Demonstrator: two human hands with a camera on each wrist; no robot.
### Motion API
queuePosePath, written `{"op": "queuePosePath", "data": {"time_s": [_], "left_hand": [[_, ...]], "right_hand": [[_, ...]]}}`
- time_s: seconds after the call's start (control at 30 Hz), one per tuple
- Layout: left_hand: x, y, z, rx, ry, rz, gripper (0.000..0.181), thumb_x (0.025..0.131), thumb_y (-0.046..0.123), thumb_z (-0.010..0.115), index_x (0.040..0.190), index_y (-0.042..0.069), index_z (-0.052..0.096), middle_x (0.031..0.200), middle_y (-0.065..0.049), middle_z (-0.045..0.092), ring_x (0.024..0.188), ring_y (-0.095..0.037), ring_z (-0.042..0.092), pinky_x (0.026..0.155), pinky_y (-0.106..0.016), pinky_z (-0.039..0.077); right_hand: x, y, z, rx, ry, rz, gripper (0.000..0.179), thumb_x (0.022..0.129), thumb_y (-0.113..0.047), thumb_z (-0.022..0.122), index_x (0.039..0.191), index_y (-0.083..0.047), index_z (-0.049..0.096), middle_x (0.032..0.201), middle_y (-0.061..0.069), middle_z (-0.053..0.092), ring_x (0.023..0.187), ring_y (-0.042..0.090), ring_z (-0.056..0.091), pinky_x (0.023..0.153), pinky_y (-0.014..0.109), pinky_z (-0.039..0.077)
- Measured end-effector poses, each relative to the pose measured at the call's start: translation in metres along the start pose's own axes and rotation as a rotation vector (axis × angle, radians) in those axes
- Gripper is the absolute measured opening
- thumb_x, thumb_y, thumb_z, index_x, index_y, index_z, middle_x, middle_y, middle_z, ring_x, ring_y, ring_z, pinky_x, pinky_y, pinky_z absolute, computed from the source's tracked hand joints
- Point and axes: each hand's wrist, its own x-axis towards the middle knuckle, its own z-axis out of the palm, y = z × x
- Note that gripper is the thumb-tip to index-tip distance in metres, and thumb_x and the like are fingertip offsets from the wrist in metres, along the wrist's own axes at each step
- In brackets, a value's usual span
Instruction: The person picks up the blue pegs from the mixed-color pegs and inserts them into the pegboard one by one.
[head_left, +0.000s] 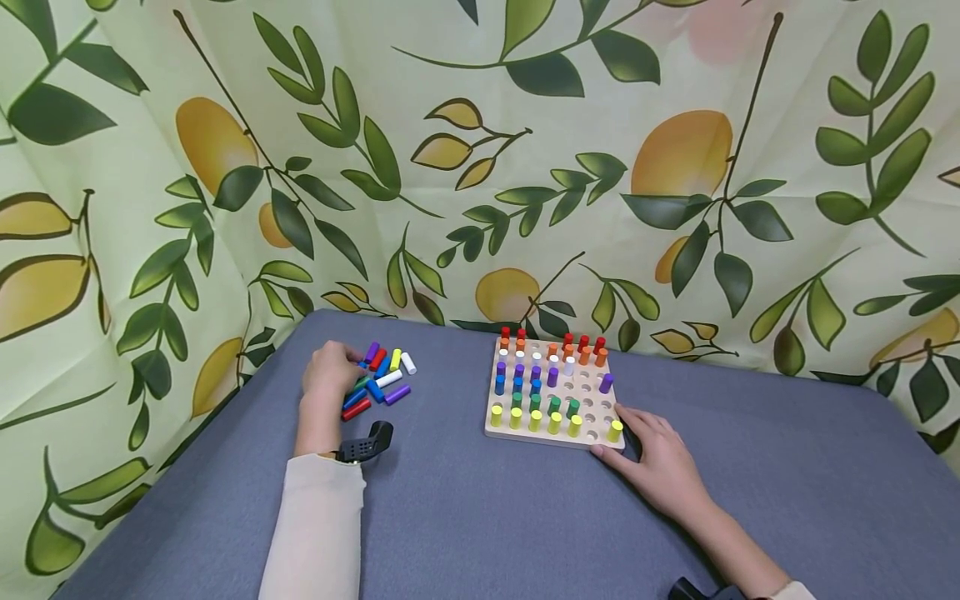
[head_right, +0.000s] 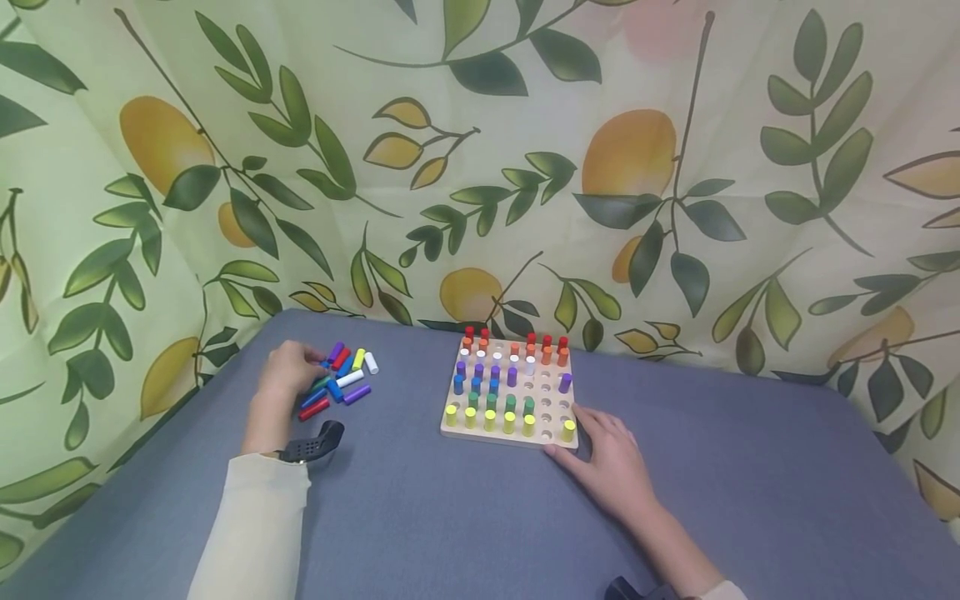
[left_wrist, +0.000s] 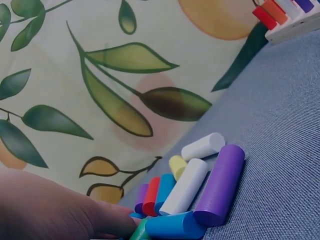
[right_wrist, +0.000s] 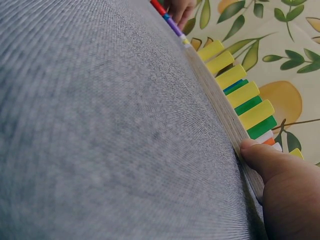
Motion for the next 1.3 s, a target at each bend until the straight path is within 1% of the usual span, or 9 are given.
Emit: {"op": "queuePosePath", "data": {"time_s": [0.2,0.33,0.43,0.53,0.7,0.87,1.0,1.1,1.3], "left_hand": [[0.0,0.001,0.001,0.003,0.007,0.017,0.032,0.091,0.011,0.067,0.121,0.0,0.071,0.125,-0.025,0.068,0.109,-0.041,0.062,0.084,-0.048,0.051],[0.0,0.003,0.001,-0.01,0.016,0.029,0.031,0.092,0.01,0.065,0.121,0.0,0.072,0.12,-0.023,0.07,0.103,-0.037,0.063,0.078,-0.044,0.05],[0.0,0.007,-0.001,-0.027,0.025,0.037,0.03,0.093,0.009,0.064,0.121,0.001,0.072,0.114,-0.02,0.071,0.1,-0.034,0.062,0.078,-0.042,0.049],[-0.001,0.013,-0.003,-0.036,0.034,0.058,0.029,0.094,0.01,0.064,0.122,0.001,0.071,0.113,-0.019,0.071,0.1,-0.034,0.062,0.08,-0.043,0.05],[-0.005,0.025,-0.006,-0.056,0.038,0.098,0.028,0.096,0.012,0.065,0.122,0.003,0.071,0.115,-0.019,0.071,0.105,-0.035,0.062,0.087,-0.049,0.052],[-0.009,0.04,-0.007,-0.081,0.049,0.161,0.027,0.097,0.011,0.063,0.122,0.004,0.07,0.118,-0.018,0.071,0.108,-0.037,0.064,0.091,-0.051,0.052],[-0.012,0.053,-0.005,-0.069,0.046,0.235,0.026,0.098,0.01,0.061,0.122,0.004,0.07,0.118,-0.017,0.071,0.109,-0.037,0.065,0.091,-0.051,0.052],[-0.014,0.061,-0.002,-0.058,0.031,0.276,0.026,0.099,0.011,0.06,0.123,0.005,0.069,0.118,-0.016,0.071,0.108,-0.036,0.066,0.09,-0.049,0.053],[-0.017,0.076,0.005,-0.048,0.022,0.318,0.025,0.099,0.012,0.062,0.122,0.006,0.07,0.118,-0.012,0.072,0.105,-0.032,0.068,0.09,-0.048,0.054]], "right_hand": [[-0.001,0.002,0.001,-0.004,0.007,-0.007,0.081,0.088,-0.055,0.072,0.142,0.002,0.054,0.138,0.025,0.06,0.128,0.045,0.053,0.102,0.065,0.042],[-0.001,0.004,0.002,-0.01,0.017,-0.01,0.08,0.088,-0.054,0.072,0.141,0.003,0.055,0.137,0.025,0.06,0.127,0.045,0.054,0.102,0.065,0.042],[-0.001,0.005,0.002,-0.011,0.018,-0.009,0.08,0.088,-0.054,0.072,0.141,0.003,0.055,0.137,0.025,0.06,0.127,0.045,0.053,0.102,0.065,0.042],[-0.001,0.006,0.002,-0.012,0.016,-0.006,0.081,0.088,-0.055,0.072,0.142,0.003,0.054,0.137,0.026,0.06,0.128,0.045,0.053,0.103,0.065,0.042],[-0.001,0.004,0.001,-0.012,0.008,-0.001,0.082,0.088,-0.056,0.071,0.143,0.002,0.054,0.138,0.025,0.06,0.128,0.045,0.053,0.103,0.065,0.042],[0.0,0.002,0.0,-0.01,0.005,-0.001,0.082,0.088,-0.057,0.071,0.142,0.002,0.055,0.137,0.026,0.06,0.127,0.045,0.054,0.102,0.065,0.042],[0.0,0.001,0.0,-0.012,0.004,0.001,0.081,0.088,-0.057,0.071,0.142,0.002,0.055,0.137,0.026,0.06,0.127,0.045,0.054,0.102,0.065,0.042],[0.0,0.0,0.0,-0.015,-0.004,0.008,0.081,0.088,-0.057,0.07,0.143,0.001,0.055,0.137,0.025,0.06,0.128,0.045,0.054,0.103,0.065,0.042],[0.0,-0.002,0.0,-0.014,-0.011,0.015,0.081,0.088,-0.057,0.07,0.143,0.0,0.054,0.138,0.025,0.06,0.129,0.044,0.053,0.103,0.065,0.042]]}}
